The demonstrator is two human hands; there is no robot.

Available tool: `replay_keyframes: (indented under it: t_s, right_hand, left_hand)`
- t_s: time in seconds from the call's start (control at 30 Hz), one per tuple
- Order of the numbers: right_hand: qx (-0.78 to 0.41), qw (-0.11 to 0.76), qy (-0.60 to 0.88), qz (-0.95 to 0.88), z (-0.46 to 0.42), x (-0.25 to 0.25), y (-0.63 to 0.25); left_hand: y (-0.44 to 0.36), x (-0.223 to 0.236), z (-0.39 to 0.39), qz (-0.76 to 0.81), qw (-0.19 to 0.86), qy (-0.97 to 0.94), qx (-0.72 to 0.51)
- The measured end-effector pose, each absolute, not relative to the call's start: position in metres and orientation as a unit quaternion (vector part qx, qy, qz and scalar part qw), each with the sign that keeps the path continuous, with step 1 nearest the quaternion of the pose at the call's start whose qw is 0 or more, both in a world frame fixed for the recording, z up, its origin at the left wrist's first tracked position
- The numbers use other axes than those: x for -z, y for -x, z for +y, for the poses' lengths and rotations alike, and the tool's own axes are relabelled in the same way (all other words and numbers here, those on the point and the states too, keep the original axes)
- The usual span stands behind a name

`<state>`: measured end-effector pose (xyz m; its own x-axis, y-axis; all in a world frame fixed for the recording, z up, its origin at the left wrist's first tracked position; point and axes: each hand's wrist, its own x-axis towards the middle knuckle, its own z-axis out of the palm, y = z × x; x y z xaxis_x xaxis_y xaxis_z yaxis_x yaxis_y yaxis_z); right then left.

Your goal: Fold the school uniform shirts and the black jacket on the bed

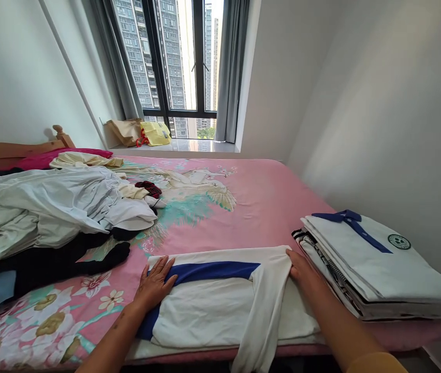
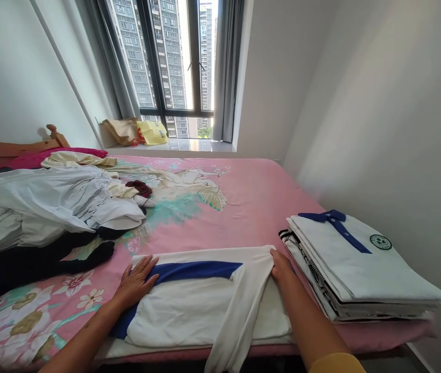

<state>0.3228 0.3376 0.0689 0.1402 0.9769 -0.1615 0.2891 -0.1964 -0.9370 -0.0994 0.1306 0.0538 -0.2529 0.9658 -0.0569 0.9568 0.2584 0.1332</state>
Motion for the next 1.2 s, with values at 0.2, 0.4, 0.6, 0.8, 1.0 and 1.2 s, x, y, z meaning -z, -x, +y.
replay_keyframes:
  t_s: [0.2,0.4,0.6,0.8,1.0,1.2]
  right_hand:
    - [-0.413,0.398,0.675,-0.464,0.335,-0.078,-0.335]
    - [-0.32,0.431,0.589,-0.604,0.307,-0.095,-0.3]
    - [-0.304,0.258,0.357,-0.845,0.266,-0.073,-0.218]
    - [-0.138,0.18,0.405,-0.886,0.302,-0.019,-0.292]
    - [-0.034,0.155,0.427,-0.89,0.306,0.004,-0.318]
    - [-0.018,0.147,0.429,-0.891,0.301,0.001,-0.313]
  left_hand:
    - [0.101,-0.058,0.13,0.791,0.083,-0.605,-0.029]
    - [0.076,-0.088,0.138,0.789,0.108,-0.602,-0.053]
    - [-0.004,-0.11,0.16,0.654,0.141,-0.734,-0.117]
    - [0.074,-0.083,0.141,0.748,0.166,-0.641,-0.033]
    - [0.152,-0.069,0.112,0.832,0.115,-0.528,-0.126]
    - [0.153,-0.088,0.105,0.871,0.084,-0.436,-0.209]
